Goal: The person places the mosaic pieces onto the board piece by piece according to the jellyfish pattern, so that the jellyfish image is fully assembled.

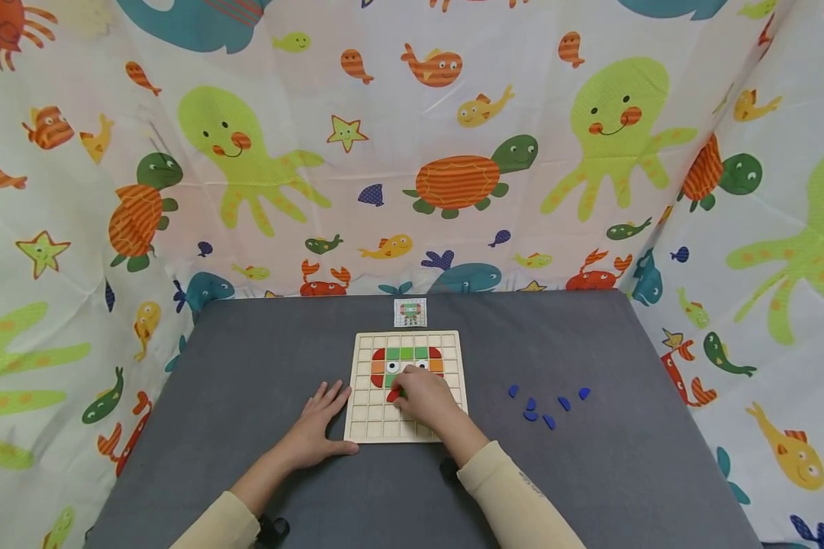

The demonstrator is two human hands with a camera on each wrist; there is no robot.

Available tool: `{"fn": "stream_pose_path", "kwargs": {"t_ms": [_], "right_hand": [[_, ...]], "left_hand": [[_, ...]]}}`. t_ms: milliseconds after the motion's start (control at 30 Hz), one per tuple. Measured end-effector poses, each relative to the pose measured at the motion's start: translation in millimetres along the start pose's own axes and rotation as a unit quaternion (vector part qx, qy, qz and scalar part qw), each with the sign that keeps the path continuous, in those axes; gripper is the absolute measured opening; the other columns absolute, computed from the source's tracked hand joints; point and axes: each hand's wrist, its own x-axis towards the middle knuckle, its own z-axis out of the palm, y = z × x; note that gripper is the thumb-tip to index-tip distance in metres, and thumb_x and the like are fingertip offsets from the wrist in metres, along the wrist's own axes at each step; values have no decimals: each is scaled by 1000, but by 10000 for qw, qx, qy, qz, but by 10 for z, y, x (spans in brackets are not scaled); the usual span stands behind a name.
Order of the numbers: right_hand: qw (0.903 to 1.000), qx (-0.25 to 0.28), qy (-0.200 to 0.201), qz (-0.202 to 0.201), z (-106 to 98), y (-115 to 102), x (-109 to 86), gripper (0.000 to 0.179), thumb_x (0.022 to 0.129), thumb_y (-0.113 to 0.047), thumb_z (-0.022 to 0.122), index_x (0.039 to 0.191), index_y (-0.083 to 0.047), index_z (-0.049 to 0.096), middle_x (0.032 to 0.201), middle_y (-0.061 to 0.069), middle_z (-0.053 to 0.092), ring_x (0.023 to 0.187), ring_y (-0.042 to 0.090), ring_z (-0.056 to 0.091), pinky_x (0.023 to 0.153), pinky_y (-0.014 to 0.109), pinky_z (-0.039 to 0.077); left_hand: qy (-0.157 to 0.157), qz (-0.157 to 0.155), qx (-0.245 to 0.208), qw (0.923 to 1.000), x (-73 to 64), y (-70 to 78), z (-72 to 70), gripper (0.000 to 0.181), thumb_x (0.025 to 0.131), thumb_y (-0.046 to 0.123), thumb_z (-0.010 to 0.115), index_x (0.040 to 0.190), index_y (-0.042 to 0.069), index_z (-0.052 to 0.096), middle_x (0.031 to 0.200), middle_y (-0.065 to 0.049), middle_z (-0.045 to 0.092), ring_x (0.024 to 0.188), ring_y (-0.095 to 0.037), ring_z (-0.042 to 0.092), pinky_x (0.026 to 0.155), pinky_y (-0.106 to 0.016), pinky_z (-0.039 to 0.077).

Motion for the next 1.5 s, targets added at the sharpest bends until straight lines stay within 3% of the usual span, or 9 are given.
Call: {"fn": "stream_pose_path", "kwargs": {"t_ms": [767,1033,1300,1500], "right_hand": [[9998,-100,-131,-142,2,-25,24,16,86,-21,82,102,-19,78,103,-2,66,86,15,62,75,36,55],[9999,66,25,-105,-188,-21,-19,20,87,-18,80,107,-16,78,109,0,68,94,19,67,77,40,57],[9992,163,361,-4,-372,62,-162,22,87,-15,81,108,-14,77,106,0,69,81,14,64,70,35,55],[9978,244,584,205,-495,204,-277,22,87,-16,81,108,-13,76,105,3,70,82,18,65,68,34,54]], "left_hand": [[-36,-47,112,9999,19,-6,17,112,72,56,86,161,19,30,169,-8,20,157,-36,5,124,-61,13],[-56,-117,98,9999,28,3,15,111,72,56,86,161,21,29,169,-7,19,157,-35,4,124,-61,13],[-47,-63,92,9999,17,25,-2,111,72,53,87,161,19,29,169,-8,20,157,-37,4,123,-62,13],[-16,2,45,10000,-3,17,-1,111,72,52,88,161,17,30,169,-10,21,157,-38,6,123,-63,13]]}}
